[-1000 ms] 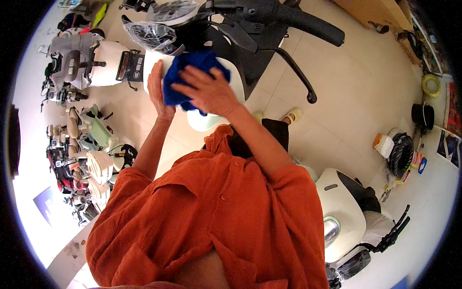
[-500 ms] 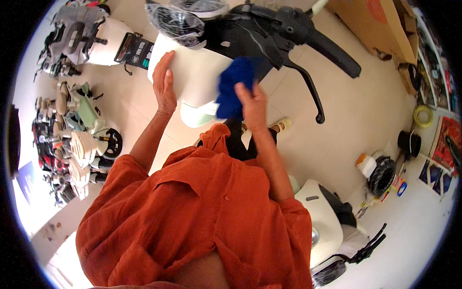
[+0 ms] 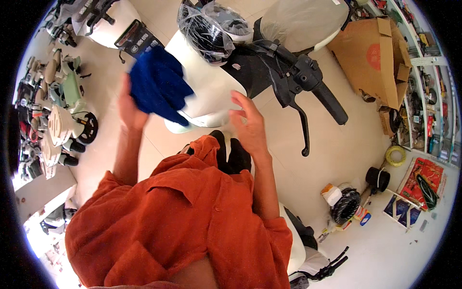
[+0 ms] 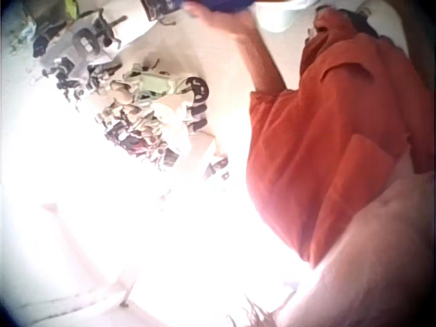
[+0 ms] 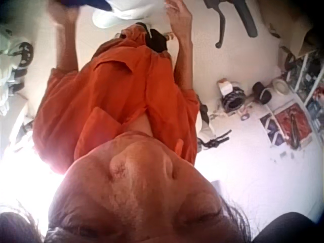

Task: The person walks around electric scooters in a showroom and wipes their front panels and handlebars with a cloth.

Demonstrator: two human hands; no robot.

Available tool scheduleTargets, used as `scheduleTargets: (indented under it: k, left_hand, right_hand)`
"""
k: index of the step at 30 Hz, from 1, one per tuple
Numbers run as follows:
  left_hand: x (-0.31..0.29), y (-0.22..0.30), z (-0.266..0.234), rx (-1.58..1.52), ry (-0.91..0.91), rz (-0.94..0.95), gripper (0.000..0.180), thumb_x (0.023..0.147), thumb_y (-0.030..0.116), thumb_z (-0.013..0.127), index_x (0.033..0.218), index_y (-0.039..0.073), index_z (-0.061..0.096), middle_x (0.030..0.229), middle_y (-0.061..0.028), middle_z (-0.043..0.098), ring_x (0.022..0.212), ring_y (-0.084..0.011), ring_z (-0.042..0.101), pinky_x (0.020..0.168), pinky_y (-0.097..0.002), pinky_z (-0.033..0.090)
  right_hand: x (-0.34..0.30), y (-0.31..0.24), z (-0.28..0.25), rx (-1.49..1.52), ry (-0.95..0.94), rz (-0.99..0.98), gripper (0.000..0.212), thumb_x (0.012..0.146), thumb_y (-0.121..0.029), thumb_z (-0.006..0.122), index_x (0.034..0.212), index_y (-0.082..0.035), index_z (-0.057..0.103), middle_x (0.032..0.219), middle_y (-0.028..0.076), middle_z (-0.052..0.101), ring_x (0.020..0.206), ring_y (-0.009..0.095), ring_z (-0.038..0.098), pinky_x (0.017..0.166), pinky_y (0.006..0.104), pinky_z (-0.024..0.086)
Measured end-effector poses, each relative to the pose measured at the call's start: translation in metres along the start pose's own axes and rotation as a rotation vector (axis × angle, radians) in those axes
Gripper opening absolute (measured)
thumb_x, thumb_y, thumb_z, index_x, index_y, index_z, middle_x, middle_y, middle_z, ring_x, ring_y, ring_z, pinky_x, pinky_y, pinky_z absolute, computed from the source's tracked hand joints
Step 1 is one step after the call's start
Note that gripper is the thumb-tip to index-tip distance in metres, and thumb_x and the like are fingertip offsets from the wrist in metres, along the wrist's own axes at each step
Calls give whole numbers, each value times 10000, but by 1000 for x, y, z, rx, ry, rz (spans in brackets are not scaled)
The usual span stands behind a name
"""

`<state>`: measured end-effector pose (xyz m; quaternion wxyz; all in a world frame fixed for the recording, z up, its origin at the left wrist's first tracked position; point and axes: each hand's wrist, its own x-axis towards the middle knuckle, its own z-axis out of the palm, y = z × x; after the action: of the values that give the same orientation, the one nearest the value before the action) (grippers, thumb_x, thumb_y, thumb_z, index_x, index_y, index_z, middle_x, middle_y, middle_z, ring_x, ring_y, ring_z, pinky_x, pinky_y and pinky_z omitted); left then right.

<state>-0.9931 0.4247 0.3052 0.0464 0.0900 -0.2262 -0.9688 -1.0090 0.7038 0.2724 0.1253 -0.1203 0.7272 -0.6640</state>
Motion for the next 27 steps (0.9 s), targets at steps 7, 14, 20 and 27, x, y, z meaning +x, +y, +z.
scheduleTargets:
  k: [7, 14, 20, 27]
  left_hand:
    - [92, -5, -70, 2089, -234, 397, 509, 893, 433, 471, 1354, 235, 384, 1452, -91, 256, 1357, -276, 186, 1078, -451, 157]
    - [85, -33, -47, 2181, -65, 637, 462, 886, 337, 516, 1314, 179, 444, 1421, -102, 324, 1316, -301, 278, 1051, -487, 198]
    - [-12, -70, -24, 2297, -500, 551, 606, 742, 355, 664, 1300, 252, 450, 1447, -52, 271, 1339, -295, 210, 1055, -534, 94]
    - [101, -8, -72, 1914, -11, 443, 619, 824, 515, 534, 1318, 155, 433, 1305, -177, 443, 1169, -332, 458, 957, -377, 369]
  right_hand:
    - [-41, 27, -9, 144, 180, 230, 300, 864, -43, 517, 1160, 2, 540, 1063, 86, 602, 968, 170, 576, 842, 276, 436]
    - [-55, 37, -3, 240, 172, 362, 303, 874, -93, 511, 1166, -20, 544, 1098, 92, 603, 960, 166, 581, 798, 275, 439]
    - [-58, 45, -6, 253, 216, 376, 306, 874, -96, 518, 1171, -31, 545, 1104, 87, 602, 962, 160, 582, 779, 261, 433]
    - [-72, 49, -3, 285, 193, 454, 297, 882, -102, 524, 1170, -36, 547, 1105, 85, 603, 959, 160, 588, 776, 248, 440]
